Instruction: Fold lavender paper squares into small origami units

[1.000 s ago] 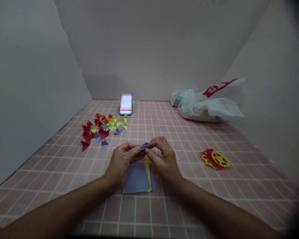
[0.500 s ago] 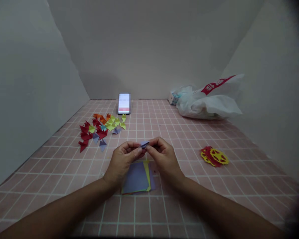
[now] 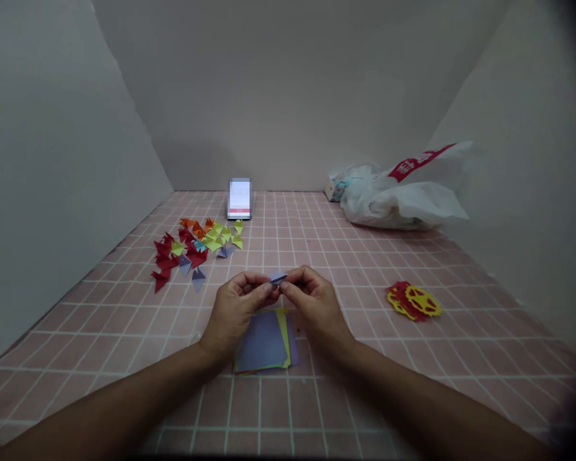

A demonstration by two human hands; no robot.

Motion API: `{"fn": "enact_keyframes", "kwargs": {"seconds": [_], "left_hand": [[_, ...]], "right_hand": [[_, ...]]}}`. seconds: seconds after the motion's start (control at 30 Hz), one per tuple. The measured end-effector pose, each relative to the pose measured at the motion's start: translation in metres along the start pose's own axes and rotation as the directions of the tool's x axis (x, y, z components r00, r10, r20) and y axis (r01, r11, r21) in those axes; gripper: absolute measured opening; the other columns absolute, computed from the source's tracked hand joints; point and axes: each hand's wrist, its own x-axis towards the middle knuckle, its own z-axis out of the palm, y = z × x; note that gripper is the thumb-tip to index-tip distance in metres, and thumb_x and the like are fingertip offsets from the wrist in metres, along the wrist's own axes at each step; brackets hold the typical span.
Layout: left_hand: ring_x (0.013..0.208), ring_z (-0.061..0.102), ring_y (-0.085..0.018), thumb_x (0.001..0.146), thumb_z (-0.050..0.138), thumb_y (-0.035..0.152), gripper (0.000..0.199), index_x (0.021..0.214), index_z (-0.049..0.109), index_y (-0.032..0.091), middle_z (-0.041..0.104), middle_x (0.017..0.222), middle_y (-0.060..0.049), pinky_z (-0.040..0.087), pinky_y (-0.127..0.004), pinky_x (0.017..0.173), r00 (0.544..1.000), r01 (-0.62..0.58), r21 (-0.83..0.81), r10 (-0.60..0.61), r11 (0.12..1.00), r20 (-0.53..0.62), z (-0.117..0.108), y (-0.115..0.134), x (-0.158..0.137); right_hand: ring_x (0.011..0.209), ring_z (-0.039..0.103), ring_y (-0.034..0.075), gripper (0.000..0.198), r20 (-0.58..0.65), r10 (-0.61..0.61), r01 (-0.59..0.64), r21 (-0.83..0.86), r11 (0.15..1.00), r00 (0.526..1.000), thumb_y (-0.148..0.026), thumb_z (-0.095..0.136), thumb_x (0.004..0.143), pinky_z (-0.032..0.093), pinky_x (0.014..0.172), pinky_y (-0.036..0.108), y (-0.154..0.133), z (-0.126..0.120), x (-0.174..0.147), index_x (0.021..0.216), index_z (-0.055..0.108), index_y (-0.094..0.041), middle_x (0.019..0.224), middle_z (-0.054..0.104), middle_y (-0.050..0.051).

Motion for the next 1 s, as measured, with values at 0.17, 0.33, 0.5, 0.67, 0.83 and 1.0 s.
{"fn": "enact_keyframes", "kwargs": {"seconds": [0.17,0.33,0.5,0.67,0.83,1.0], "left_hand": [[0.069,0.07,-0.012,0.065,0.084,0.027,0.027,0.082,0.066,0.014,0.075,0.075,-0.003,0.058,-0.026,0.075,1.0,-0.006,0.008,0.006,1.0,-0.01,0.0003,-0.0004,-0.0003],[0.067,0.07,-0.012,0.066,0.084,0.028,0.027,0.079,0.065,0.013,0.074,0.071,-0.002,0.058,-0.025,0.072,1.0,-0.018,0.037,0.019,0.999,-0.01,-0.0004,-0.0014,0.0002],[0.064,0.07,-0.011,0.064,0.084,0.027,0.027,0.076,0.065,0.013,0.074,0.068,-0.001,0.058,-0.024,0.069,1.0,-0.013,0.026,0.014,1.0,-0.019,-0.0002,-0.0018,0.0007],[0.063,0.069,-0.011,0.062,0.086,0.026,0.028,0.074,0.063,0.014,0.074,0.066,-0.001,0.058,-0.023,0.069,1.0,0.008,-0.012,-0.008,1.0,-0.024,0.0004,-0.002,0.0007],[0.063,0.07,-0.011,0.063,0.084,0.024,0.027,0.076,0.063,0.013,0.075,0.068,-0.002,0.058,-0.023,0.07,0.999,0.025,-0.034,-0.026,0.999,-0.024,-0.0003,-0.0043,0.0017],[0.062,0.069,-0.011,0.063,0.084,0.023,0.026,0.074,0.062,0.014,0.074,0.065,-0.002,0.058,-0.023,0.07,0.998,0.046,-0.056,-0.048,0.997,-0.027,0.0007,-0.005,0.0012]], "right_hand": [[0.07,0.059,0.016,0.012,-0.007,0.017,-0.017,0.018,1.0,1.0,-0.025,0.066,0.075,0.05,0.067,0.031,0.0009,0.001,-0.0002,0.072,0.055,-0.021,0.073,0.061,0.0],[0.068,0.058,0.015,0.013,-0.014,0.078,-0.077,0.085,0.993,0.997,-0.024,0.067,0.071,0.047,0.066,0.029,0.0033,0.003,0.0004,0.068,0.055,-0.02,0.07,0.06,-0.001],[0.068,0.058,0.016,0.015,-0.015,0.104,-0.102,0.104,0.989,0.994,-0.024,0.069,0.071,0.045,0.066,0.031,0.0048,0.0044,-0.001,0.068,0.055,-0.02,0.069,0.061,-0.001],[0.067,0.057,0.016,0.016,-0.026,0.108,-0.105,0.082,0.991,0.994,-0.025,0.07,0.071,0.044,0.064,0.031,0.006,0.0043,-0.0008,0.069,0.055,-0.02,0.069,0.058,-0.001],[0.067,0.054,0.014,0.018,-0.04,0.097,-0.093,0.086,0.992,0.994,-0.023,0.071,0.07,0.042,0.063,0.029,0.0068,0.0037,0.0005,0.074,0.054,-0.02,0.072,0.054,-0.003],[0.068,0.052,0.013,0.018,-0.04,0.09,-0.086,0.102,0.991,0.995,-0.02,0.069,0.069,0.041,0.064,0.029,0.0084,0.0036,0.0012,0.076,0.053,-0.02,0.075,0.053,-0.003]]}}
